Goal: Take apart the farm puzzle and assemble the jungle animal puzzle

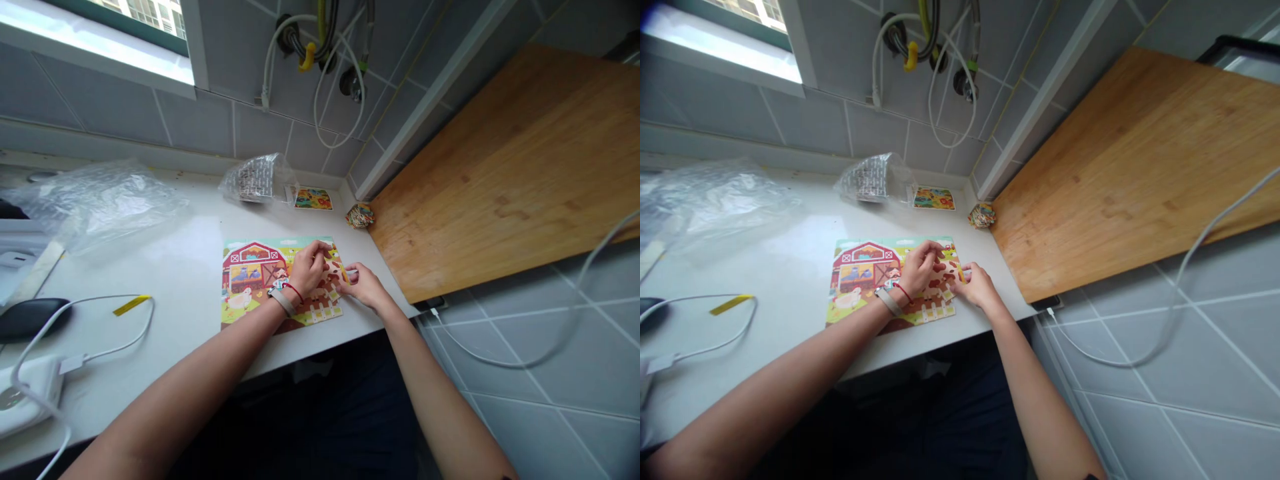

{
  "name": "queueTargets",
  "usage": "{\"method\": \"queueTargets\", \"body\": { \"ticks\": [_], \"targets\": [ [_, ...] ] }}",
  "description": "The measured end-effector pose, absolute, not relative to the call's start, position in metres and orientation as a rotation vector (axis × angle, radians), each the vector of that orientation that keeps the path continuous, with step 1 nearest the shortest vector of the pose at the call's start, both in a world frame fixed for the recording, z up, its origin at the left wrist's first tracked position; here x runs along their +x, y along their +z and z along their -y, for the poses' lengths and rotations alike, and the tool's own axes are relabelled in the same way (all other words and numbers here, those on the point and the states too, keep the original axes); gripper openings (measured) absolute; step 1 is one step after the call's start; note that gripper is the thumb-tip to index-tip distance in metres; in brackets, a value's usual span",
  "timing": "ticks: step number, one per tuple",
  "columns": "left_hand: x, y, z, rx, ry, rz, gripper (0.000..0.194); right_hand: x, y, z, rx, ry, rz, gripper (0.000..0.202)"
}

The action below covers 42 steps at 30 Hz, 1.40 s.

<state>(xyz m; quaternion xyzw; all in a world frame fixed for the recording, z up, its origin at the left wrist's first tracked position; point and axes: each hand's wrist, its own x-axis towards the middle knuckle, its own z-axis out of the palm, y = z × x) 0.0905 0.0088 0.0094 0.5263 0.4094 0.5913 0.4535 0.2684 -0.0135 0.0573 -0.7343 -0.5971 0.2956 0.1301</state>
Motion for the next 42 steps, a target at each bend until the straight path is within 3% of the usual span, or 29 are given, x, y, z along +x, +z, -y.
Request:
{"method": "queueTargets", "body": {
  "ticks": [6, 11, 13, 16, 21, 26, 31, 37, 42],
  "targets": [
    [0.091, 0.010, -0.009, 1.275, 1.443, -0.994, 0.021, 0.267, 0.062, 0.019, -2.104, 0.931, 1.588, 0.053],
    [0.091, 0.008, -0.009, 1.261, 1.446, -0.997, 0.020, 0.260, 0.072, 0.026, -1.891, 1.312, 1.220, 0.052],
    [0.091, 0.008, -0.009, 1.259, 1.444, -1.006, 0.020, 0.261, 0.075, 0.026, -1.901, 1.249, 1.209, 0.050],
    [0.090, 0.010, -0.008, 1.262, 1.422, -1.020, 0.018, 0.265, 0.078, 0.022, -1.884, 1.176, 1.156, 0.038],
    [0.090, 0.013, -0.008, 1.271, 1.438, -1.027, 0.017, 0.274, 0.086, 0.007, -1.719, 1.505, 0.924, 0.021],
    [0.090, 0.015, -0.008, 1.325, 1.461, -1.057, 0.019, 0.281, 0.089, -0.001, -1.687, 1.533, 0.764, 0.021],
    [0.089, 0.017, -0.007, 1.346, 1.473, -1.084, 0.020, 0.270, 0.081, 0.000, -1.630, 1.714, 0.952, 0.023],
    [0.088, 0.016, -0.007, 1.331, 1.435, -1.099, 0.020, 0.262, 0.058, -0.009, -1.719, 1.491, 1.085, 0.010],
    [0.089, 0.015, -0.008, 1.328, 1.437, -1.089, 0.020, 0.274, 0.056, -0.014, -1.728, 1.466, 1.038, 0.012]
  ]
}}
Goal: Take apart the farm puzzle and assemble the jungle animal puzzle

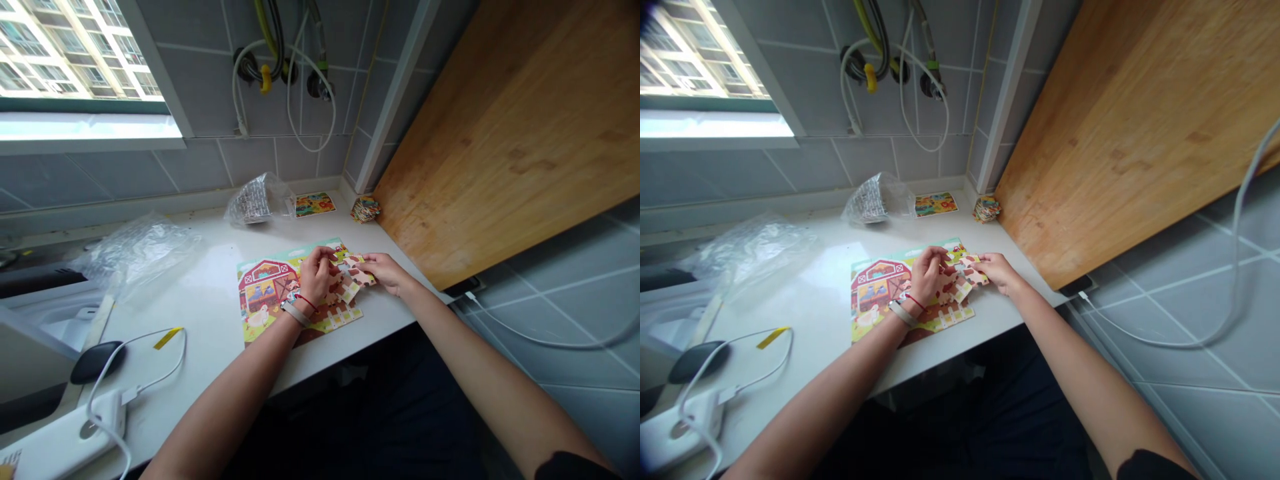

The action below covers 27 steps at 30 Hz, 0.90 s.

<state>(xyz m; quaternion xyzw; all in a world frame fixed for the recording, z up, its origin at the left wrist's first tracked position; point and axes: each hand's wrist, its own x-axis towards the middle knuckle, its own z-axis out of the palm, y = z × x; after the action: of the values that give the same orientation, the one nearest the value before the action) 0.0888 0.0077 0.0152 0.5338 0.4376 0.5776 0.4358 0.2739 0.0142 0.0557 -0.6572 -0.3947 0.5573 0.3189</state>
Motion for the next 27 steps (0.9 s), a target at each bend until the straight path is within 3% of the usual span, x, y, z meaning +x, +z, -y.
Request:
{"method": "queueTargets", "body": {
  "ticks": [7, 14, 19, 27],
  "targets": [
    [0.088, 0.019, -0.007, 1.308, 1.496, -1.101, 0.022, 0.263, 0.061, -0.035, -1.775, 1.409, 1.202, 0.027],
    [0.088, 0.015, -0.010, 1.240, 1.539, -1.109, 0.021, 0.246, 0.053, -0.067, -2.061, 0.943, 1.519, 0.056],
    [0.088, 0.014, -0.011, 1.224, 1.541, -1.101, 0.020, 0.239, 0.051, -0.082, -2.173, 0.847, 1.643, 0.050],
    [0.089, 0.019, -0.010, 1.195, 1.551, -1.092, 0.020, 0.234, 0.047, -0.097, -2.156, 0.996, 1.615, 0.044]
  ]
}}
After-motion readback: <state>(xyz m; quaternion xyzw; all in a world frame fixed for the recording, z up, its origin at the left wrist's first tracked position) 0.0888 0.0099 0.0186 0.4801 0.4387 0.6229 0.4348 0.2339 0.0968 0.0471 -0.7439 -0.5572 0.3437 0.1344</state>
